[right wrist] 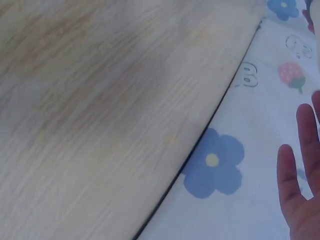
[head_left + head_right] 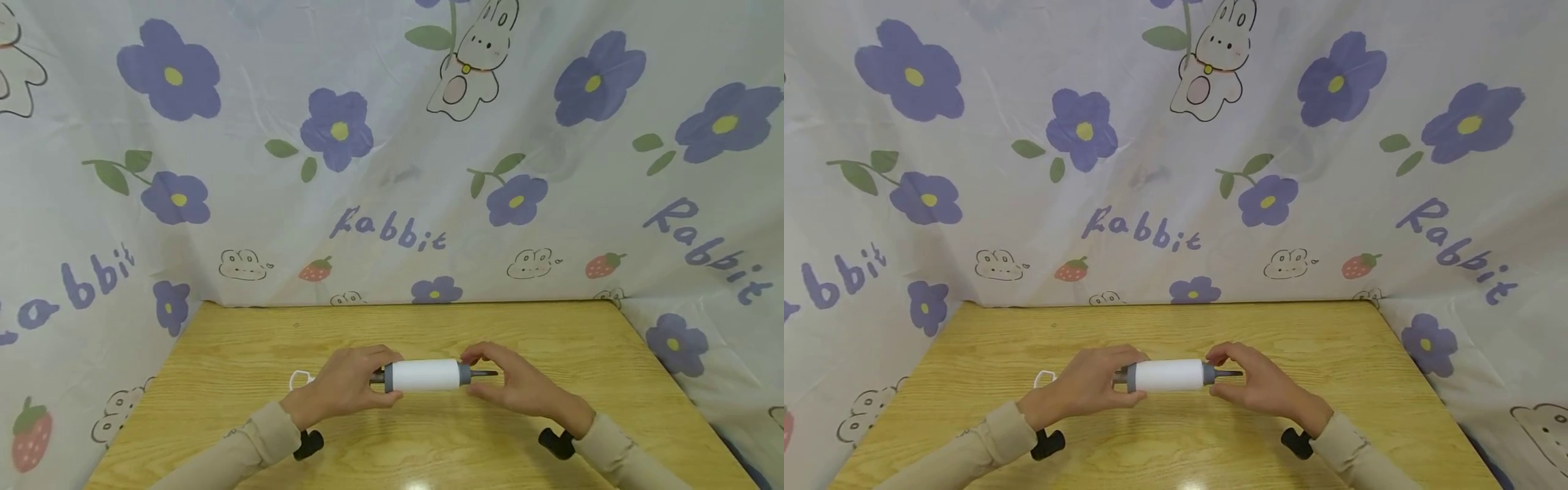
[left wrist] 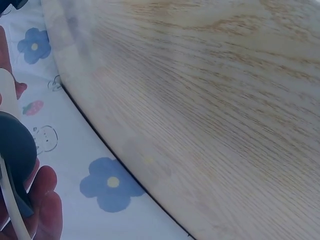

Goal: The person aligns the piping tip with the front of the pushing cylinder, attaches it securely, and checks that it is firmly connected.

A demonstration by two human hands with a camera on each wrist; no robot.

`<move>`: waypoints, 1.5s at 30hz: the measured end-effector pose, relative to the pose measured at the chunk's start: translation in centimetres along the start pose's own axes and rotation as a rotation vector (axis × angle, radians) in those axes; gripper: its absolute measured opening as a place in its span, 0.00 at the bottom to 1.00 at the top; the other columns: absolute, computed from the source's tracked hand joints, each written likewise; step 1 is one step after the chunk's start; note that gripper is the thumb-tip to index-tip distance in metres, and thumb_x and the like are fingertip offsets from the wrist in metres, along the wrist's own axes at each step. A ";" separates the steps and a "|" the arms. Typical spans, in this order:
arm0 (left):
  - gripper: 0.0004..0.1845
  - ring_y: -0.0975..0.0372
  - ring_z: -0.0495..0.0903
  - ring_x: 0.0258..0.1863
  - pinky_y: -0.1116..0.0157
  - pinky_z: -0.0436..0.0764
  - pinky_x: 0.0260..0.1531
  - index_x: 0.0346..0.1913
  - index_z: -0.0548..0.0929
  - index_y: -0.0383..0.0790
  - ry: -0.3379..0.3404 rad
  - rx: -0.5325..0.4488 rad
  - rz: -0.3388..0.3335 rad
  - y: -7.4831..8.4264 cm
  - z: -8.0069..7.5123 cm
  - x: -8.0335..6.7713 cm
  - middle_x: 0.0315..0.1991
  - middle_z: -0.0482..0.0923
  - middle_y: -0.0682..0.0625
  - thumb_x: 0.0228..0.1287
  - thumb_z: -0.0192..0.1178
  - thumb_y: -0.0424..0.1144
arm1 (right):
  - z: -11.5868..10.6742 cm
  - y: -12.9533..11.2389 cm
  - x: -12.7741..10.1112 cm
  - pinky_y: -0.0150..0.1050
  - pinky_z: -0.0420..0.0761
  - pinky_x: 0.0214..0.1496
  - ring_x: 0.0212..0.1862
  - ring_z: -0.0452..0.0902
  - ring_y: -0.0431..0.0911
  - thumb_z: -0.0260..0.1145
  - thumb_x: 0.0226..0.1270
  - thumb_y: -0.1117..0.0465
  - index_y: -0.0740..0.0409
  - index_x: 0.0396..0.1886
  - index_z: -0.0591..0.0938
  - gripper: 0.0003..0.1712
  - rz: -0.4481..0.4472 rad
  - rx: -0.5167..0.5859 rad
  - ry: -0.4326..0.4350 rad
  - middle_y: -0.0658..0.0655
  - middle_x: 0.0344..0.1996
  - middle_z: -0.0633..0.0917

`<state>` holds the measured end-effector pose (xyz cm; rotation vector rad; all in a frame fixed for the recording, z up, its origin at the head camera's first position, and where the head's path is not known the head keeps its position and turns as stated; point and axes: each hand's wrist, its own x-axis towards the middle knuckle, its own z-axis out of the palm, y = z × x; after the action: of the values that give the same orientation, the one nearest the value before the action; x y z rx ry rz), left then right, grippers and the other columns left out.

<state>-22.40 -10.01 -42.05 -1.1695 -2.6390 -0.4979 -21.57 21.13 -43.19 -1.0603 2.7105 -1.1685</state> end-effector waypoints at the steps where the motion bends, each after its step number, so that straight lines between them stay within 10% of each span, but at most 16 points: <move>1: 0.23 0.76 0.77 0.27 0.79 0.73 0.24 0.49 0.77 0.55 0.001 0.002 0.004 0.0 0.0 0.0 0.43 0.78 0.61 0.50 0.60 0.59 | 0.1 0.0 0.1 0.38 0.72 0.48 0.46 0.71 0.37 0.64 0.56 0.48 0.39 0.52 0.70 0.23 -0.010 0.004 -0.004 0.40 0.48 0.75; 10: 0.22 0.76 0.76 0.27 0.79 0.72 0.23 0.48 0.77 0.55 -0.012 -0.001 0.034 0.1 -0.2 0.0 0.42 0.78 0.61 0.50 0.60 0.58 | -0.1 -0.2 0.5 0.38 0.74 0.41 0.39 0.74 0.43 0.52 0.66 0.49 0.44 0.42 0.77 0.11 0.115 0.196 -0.169 0.47 0.39 0.80; 16: 0.22 0.75 0.77 0.28 0.80 0.72 0.23 0.48 0.77 0.55 -0.003 -0.008 0.071 0.3 -0.2 0.0 0.42 0.79 0.60 0.51 0.60 0.58 | -0.2 -0.1 0.9 0.44 0.73 0.44 0.39 0.76 0.52 0.36 0.72 0.45 0.55 0.33 0.81 0.30 0.272 0.356 -0.341 0.62 0.34 0.81; 20: 0.22 0.74 0.78 0.28 0.80 0.72 0.23 0.49 0.77 0.55 -0.016 -0.029 0.057 0.3 -0.2 0.1 0.42 0.79 0.60 0.50 0.60 0.58 | -0.5 -0.2 0.8 0.44 0.74 0.47 0.41 0.77 0.50 0.35 0.73 0.46 0.51 0.38 0.80 0.27 0.265 0.346 -0.276 0.58 0.36 0.81; 24: 0.22 0.74 0.76 0.27 0.79 0.71 0.22 0.48 0.77 0.57 -0.042 -0.067 -0.005 -0.1 -0.1 0.0 0.42 0.78 0.62 0.50 0.59 0.60 | -0.6 -0.7 0.3 0.41 0.74 0.49 0.47 0.73 0.39 0.50 0.67 0.45 0.40 0.49 0.73 0.15 0.118 0.079 -0.083 0.45 0.45 0.77; 30: 0.20 0.77 0.71 0.25 0.77 0.71 0.23 0.46 0.77 0.62 -0.078 -0.125 -0.052 -0.4 -0.4 0.2 0.39 0.78 0.66 0.48 0.60 0.61 | 0.2 -1.0 0.1 0.41 0.73 0.46 0.45 0.72 0.34 0.65 0.54 0.46 0.42 0.53 0.72 0.25 -0.273 -0.398 0.144 0.37 0.45 0.76; 45: 0.22 0.73 0.76 0.26 0.81 0.69 0.20 0.46 0.79 0.50 0.073 0.070 0.136 0.5 0.1 0.0 0.39 0.80 0.58 0.48 0.61 0.56 | 0.1 -2.2 -0.1 0.36 0.77 0.39 0.40 0.76 0.41 0.61 0.61 0.58 0.51 0.45 0.74 0.12 -0.008 0.159 -0.079 0.50 0.40 0.80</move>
<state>-22.02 -9.69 -42.05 -1.2727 -2.4742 -0.4111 -20.17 20.09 -41.89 -1.0725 2.5088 -1.2885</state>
